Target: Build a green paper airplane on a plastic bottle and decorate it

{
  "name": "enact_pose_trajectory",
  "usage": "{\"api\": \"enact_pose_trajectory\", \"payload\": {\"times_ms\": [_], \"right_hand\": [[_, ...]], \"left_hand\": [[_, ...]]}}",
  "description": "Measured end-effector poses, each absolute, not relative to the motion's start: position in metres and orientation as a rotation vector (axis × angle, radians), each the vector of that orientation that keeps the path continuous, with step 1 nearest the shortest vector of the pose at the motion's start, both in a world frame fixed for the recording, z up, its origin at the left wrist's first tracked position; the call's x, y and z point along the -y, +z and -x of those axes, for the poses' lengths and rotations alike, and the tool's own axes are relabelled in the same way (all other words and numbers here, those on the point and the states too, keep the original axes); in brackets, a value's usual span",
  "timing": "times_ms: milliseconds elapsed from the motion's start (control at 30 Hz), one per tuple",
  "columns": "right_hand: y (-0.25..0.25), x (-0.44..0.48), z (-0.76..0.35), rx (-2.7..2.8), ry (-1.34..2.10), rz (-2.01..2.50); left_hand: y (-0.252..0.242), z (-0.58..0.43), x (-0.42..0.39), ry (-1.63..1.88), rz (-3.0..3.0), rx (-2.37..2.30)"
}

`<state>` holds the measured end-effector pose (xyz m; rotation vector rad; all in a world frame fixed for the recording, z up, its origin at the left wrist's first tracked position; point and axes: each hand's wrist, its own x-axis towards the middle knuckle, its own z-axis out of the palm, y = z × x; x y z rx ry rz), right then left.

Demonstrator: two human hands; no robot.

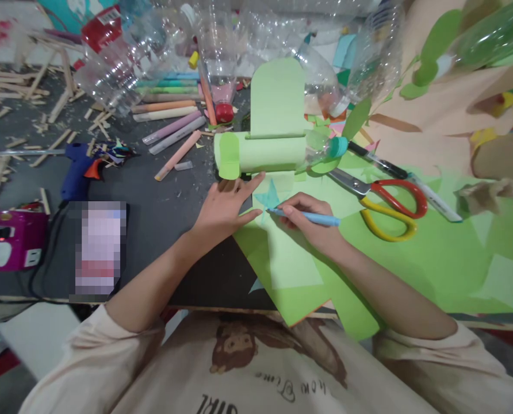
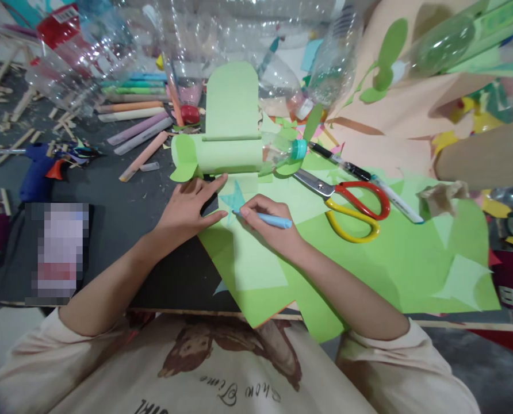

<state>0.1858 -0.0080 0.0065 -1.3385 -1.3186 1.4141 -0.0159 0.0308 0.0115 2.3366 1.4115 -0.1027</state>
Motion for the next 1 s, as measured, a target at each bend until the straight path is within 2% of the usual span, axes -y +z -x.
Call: {"api": "enact_pose_trajectory", "payload": {"times_ms": [433,767,1000], "right_hand": [[0.0039,0.0098,-0.1883,1.55,1.291,1.383],[0.0093,0.0118,-0.1872,1.798,1.187,1.268],[0.0065,0.0111,-0.1882,1.802,1.269,1.242]], "left_hand": [[0.0045,0.0201,-0.0306,0.018,-2.37,-1.373],[0.0101,0.0171,-0.0307,-0.054,-2.337,-1.39],[0.0053,0.0208,-0.0308,0.019,-2.381,-1.368]]}}
